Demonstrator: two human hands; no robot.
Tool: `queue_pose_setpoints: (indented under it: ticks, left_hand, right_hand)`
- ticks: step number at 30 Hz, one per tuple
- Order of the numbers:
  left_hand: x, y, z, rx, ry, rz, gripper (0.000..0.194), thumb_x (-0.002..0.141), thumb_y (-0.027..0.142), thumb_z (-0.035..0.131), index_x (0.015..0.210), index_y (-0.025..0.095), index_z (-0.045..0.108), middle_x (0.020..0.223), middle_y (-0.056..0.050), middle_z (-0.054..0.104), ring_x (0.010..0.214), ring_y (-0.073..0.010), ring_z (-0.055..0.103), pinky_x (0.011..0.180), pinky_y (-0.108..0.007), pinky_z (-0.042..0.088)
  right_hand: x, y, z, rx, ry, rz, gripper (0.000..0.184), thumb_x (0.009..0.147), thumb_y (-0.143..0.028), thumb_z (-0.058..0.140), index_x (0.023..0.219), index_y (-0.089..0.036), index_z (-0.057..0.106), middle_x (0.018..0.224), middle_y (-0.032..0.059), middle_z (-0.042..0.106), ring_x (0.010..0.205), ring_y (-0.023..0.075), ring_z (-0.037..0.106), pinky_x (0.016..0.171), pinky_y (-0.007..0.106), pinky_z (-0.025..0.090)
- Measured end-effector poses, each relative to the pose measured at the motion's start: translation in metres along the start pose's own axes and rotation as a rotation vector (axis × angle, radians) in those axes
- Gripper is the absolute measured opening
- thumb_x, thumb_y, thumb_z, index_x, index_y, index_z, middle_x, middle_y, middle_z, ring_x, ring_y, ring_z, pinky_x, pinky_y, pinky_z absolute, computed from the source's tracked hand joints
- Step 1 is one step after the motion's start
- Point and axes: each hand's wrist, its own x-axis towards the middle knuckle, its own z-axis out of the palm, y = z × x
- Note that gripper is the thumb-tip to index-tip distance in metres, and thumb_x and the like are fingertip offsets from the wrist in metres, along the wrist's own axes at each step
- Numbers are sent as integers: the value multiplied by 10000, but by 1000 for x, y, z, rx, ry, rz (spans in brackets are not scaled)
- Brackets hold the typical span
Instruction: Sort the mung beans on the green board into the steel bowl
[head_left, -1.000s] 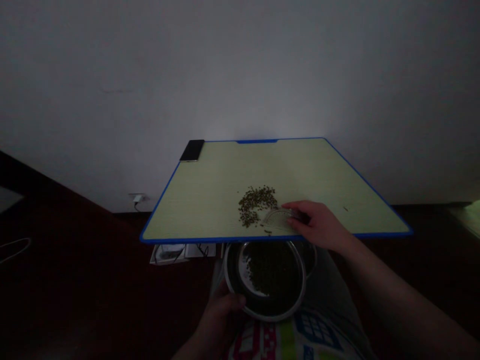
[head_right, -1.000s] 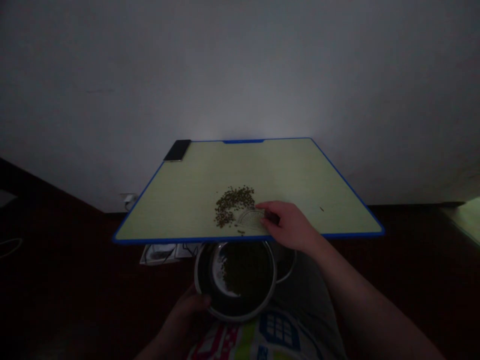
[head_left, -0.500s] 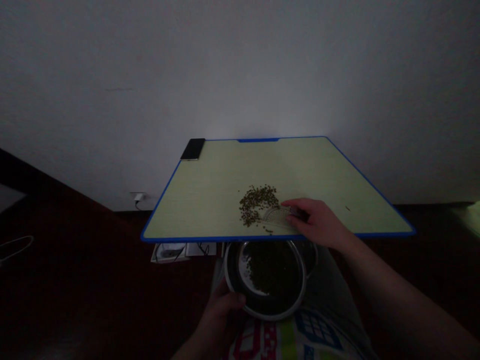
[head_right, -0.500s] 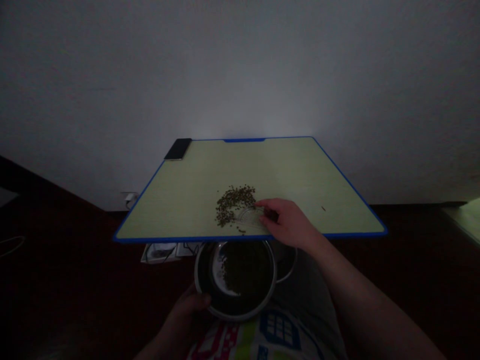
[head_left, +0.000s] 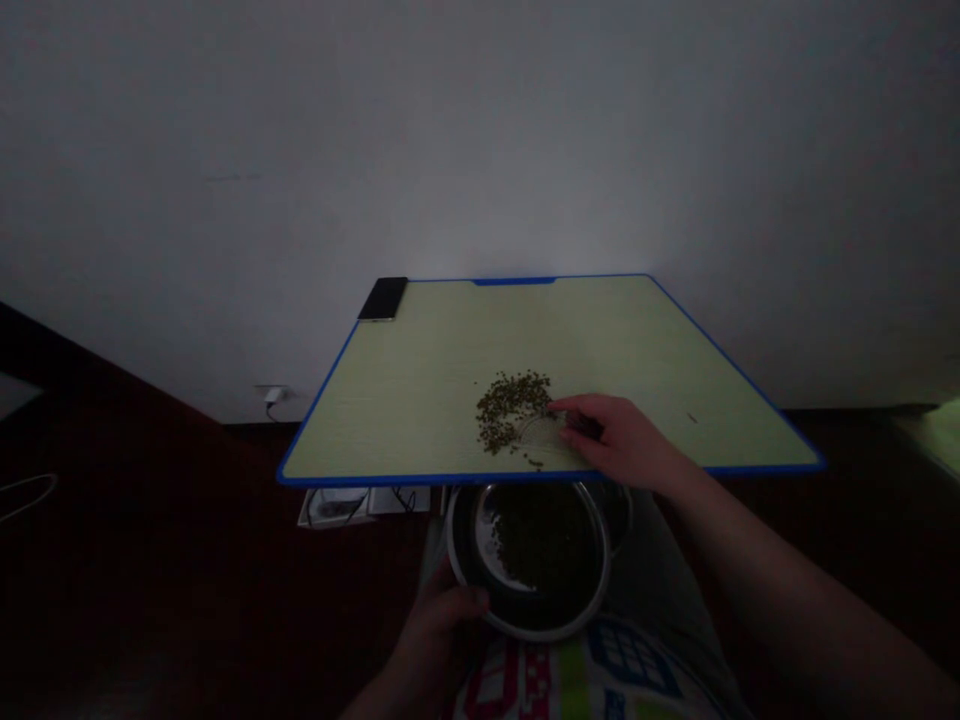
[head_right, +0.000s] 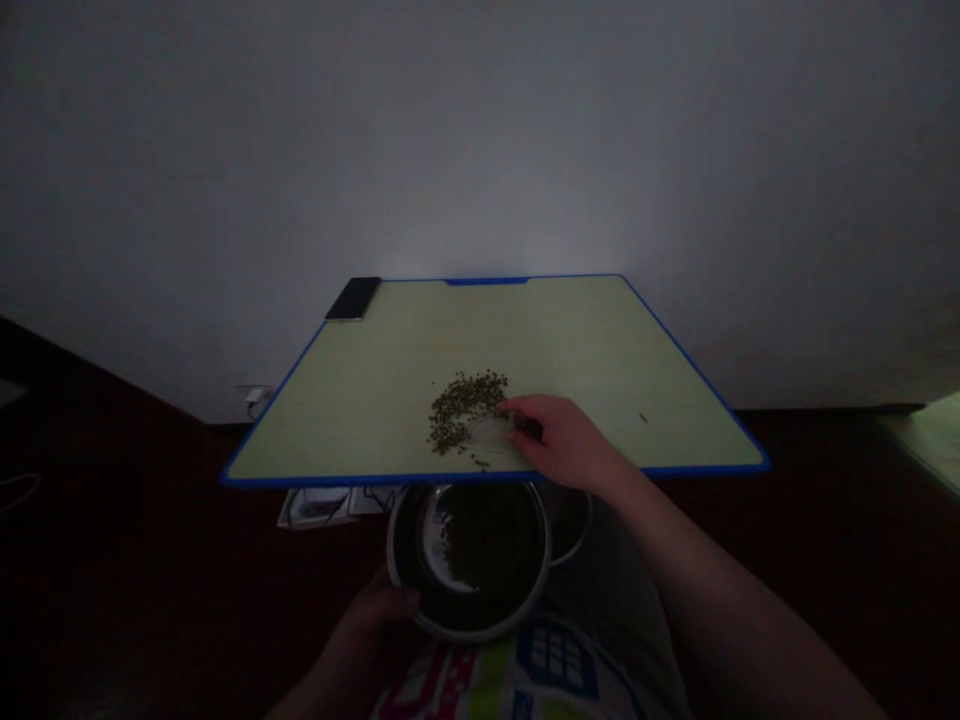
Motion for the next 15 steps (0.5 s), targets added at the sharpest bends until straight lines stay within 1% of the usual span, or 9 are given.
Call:
queue_pose_setpoints:
  ticks: [5, 10, 15]
  left_hand:
    - [0, 1, -1, 4, 8, 1, 737, 592, 57, 692, 1308, 208, 606, 1011, -86, 801, 999, -313, 719, 851, -394, 574]
    - [-1, 3, 3, -5, -4, -1, 711, 604, 55, 676, 1297, 204, 616, 1028, -86, 796, 986, -298, 724, 843, -380, 580]
    - [-1, 3, 5, 4, -3, 10, 750, 589, 63, 682, 1319, 215, 599, 1005, -81, 798, 954, -296, 733, 814, -372, 593]
  right_hand:
    - [-3, 2, -3, 26, -29, -2, 353, 828, -233, 581, 1162, -207, 693, 764, 32, 682, 669, 164, 594, 636, 300, 466]
    - [-5, 3, -3, 63, -36, 3, 349, 832, -245, 580, 1159, -197, 693, 824, 52, 699, 709, 175, 612, 656, 310, 479]
    - [-3, 2, -2, 63, -25, 22, 345, 836, -244, 582, 1160, -188, 686, 752, 24, 652, 652, 153, 582, 618, 288, 461]
